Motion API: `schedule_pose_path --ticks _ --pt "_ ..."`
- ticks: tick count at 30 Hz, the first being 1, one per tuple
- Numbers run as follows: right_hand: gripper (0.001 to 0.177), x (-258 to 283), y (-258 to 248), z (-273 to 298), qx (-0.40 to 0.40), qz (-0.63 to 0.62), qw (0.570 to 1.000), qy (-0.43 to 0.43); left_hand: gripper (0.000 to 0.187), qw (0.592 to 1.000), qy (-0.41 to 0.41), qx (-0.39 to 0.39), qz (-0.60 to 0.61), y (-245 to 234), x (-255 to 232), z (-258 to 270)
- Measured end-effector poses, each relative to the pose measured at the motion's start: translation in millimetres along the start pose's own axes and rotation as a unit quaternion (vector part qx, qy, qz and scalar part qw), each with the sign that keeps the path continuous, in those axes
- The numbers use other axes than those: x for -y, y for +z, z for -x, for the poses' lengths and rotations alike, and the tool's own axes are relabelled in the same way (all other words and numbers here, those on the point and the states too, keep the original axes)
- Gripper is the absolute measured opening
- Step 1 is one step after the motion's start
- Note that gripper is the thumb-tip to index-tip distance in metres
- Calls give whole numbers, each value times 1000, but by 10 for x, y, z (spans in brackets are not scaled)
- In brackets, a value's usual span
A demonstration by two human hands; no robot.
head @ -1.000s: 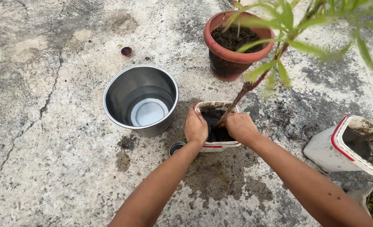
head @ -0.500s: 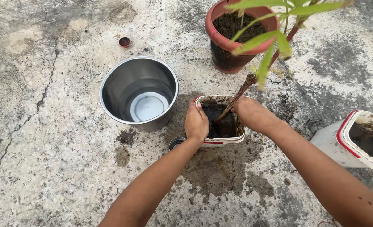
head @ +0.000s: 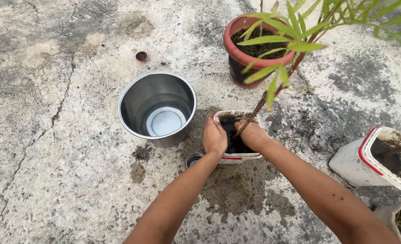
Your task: The person prepares a small plant by hand, pouring water from a small cup into a container filled with soil and pressing the soil down around the stem.
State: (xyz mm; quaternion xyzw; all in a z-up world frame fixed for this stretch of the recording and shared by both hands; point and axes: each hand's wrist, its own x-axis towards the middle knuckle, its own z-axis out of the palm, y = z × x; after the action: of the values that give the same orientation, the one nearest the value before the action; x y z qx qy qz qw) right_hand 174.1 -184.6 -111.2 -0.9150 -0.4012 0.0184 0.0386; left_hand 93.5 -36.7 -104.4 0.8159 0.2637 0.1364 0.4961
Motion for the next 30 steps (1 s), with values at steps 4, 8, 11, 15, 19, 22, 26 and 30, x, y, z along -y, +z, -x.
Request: schedule_pose_path --ticks 4,8,11,15,19,22,26,30 --pt "22 171 -201 219 -22 -59 997 43 49 1000 -20 -11 -16 23 -4 -20" --pt "25 56 -180 287 -15 -79 994 68 49 1000 -21 -5 -14 21 -24 -19" --pt "10 -106 -186 345 -51 22 998 -6 49 1000 -13 -1 -16 -3 -25 -3" --pt "14 -53 -689 486 -45 -43 998 24 50 1000 6 -8 -10 1 -32 1" --pt "13 81 -1139 269 -107 -102 989 -28 49 1000 -3 6 -22 -34 -40 1" --pt "10 115 -1050 165 -100 -127 982 -94 49 1000 6 0 -7 -51 -45 3" --pt "7 28 -742 -32 -38 -142 988 -56 50 1000 -7 9 -15 -41 -34 21" --pt "9 41 -423 -57 -27 -112 993 -39 51 1000 28 -3 3 -23 -7 1"
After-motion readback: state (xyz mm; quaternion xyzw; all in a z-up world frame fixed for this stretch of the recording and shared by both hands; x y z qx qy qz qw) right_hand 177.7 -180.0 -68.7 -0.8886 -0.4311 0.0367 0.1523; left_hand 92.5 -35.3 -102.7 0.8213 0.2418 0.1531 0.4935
